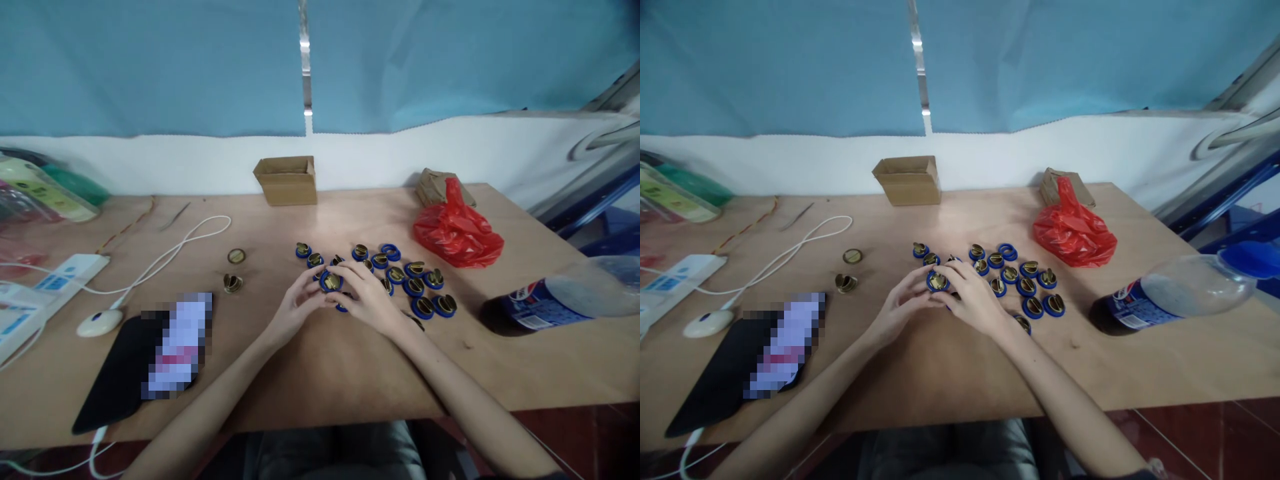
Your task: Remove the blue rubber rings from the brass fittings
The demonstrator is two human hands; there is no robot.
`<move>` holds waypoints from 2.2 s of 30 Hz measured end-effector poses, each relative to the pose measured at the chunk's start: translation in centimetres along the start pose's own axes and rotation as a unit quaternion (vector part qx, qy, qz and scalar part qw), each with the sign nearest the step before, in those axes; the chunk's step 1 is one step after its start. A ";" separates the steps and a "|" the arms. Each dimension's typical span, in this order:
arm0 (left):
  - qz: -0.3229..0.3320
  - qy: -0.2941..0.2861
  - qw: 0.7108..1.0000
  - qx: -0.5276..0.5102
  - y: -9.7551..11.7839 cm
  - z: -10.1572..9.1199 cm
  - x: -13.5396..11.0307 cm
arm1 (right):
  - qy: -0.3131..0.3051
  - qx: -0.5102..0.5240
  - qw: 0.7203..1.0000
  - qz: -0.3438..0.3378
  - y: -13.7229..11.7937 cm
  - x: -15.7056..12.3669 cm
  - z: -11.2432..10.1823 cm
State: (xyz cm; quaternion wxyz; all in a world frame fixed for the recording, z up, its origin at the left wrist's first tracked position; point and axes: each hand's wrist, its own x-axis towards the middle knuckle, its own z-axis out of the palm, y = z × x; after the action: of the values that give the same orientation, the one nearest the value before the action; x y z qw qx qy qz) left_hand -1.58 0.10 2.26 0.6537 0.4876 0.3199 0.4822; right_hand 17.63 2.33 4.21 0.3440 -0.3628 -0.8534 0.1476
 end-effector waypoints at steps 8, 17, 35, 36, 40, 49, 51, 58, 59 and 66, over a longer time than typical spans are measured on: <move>-0.016 0.035 0.998 0.041 -0.2 -0.3 0.3 | -0.018 0.063 0.998 0.002 -0.2 0.3 -0.7; -0.004 0.038 0.999 0.005 0.0 0.2 0.2 | -0.011 0.320 0.939 0.129 0.0 0.6 -1.0; -0.038 0.079 0.996 0.009 -0.4 -0.2 0.5 | -0.040 0.369 0.912 0.175 0.5 0.4 0.4; -0.041 0.080 0.996 0.012 -0.4 -0.1 0.5 | -0.041 0.364 0.914 0.173 0.5 0.3 0.3; -0.045 0.079 0.996 0.023 -0.2 0.0 0.3 | -0.037 0.348 0.922 0.164 0.4 0.2 0.5; -0.059 0.052 0.996 0.031 0.2 -0.1 0.7 | 0.045 0.278 0.954 0.100 -0.4 0.6 -0.2; -0.058 0.032 0.997 0.049 0.0 0.0 0.7 | 0.051 0.254 0.961 0.099 -0.4 0.7 -0.5; -0.008 0.043 0.986 0.161 0.2 0.2 0.4 | 0.044 0.269 0.954 0.126 -0.3 0.7 -0.6; -0.010 0.040 0.986 0.165 0.3 0.2 0.5 | 0.043 0.276 0.952 0.127 -0.4 0.7 -0.6; -0.067 0.024 0.992 0.103 0.6 -0.2 0.7 | 0.001 0.341 0.931 0.131 -0.8 0.6 -0.4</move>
State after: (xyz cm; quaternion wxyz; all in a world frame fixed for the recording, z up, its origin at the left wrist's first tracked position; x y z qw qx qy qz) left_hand -1.68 0.85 2.79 0.6229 0.5182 0.4157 0.4131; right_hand 17.22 2.16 5.21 0.4250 -0.3322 -0.6966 0.4730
